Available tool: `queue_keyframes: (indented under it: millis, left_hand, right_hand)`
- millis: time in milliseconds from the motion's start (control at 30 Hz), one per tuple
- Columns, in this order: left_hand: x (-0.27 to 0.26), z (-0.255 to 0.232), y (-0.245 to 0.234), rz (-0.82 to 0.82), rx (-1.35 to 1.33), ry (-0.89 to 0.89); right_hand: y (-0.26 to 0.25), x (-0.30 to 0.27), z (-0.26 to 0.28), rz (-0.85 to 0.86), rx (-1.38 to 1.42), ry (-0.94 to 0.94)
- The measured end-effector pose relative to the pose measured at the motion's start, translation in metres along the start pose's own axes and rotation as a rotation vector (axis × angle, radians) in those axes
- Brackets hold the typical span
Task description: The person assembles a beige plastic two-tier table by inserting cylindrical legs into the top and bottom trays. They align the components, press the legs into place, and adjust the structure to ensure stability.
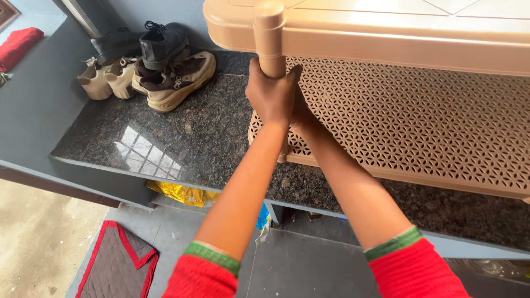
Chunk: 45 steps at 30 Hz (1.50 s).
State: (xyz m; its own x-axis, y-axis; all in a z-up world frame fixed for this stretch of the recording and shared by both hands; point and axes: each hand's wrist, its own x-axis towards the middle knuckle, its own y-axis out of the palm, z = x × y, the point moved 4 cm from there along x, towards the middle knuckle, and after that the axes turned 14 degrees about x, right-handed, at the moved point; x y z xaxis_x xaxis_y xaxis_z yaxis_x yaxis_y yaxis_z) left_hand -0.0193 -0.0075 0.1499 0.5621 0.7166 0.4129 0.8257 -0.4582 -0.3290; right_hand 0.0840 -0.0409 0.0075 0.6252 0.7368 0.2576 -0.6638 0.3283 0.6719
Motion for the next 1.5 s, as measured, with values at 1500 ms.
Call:
queue_keyframes:
  millis: [1500]
  left_hand:
    - [-0.009, -0.004, -0.007, -0.027, -0.016, -0.078]
  right_hand:
    - [-0.056, 0.020, -0.064, -0.002, 0.622, -0.134]
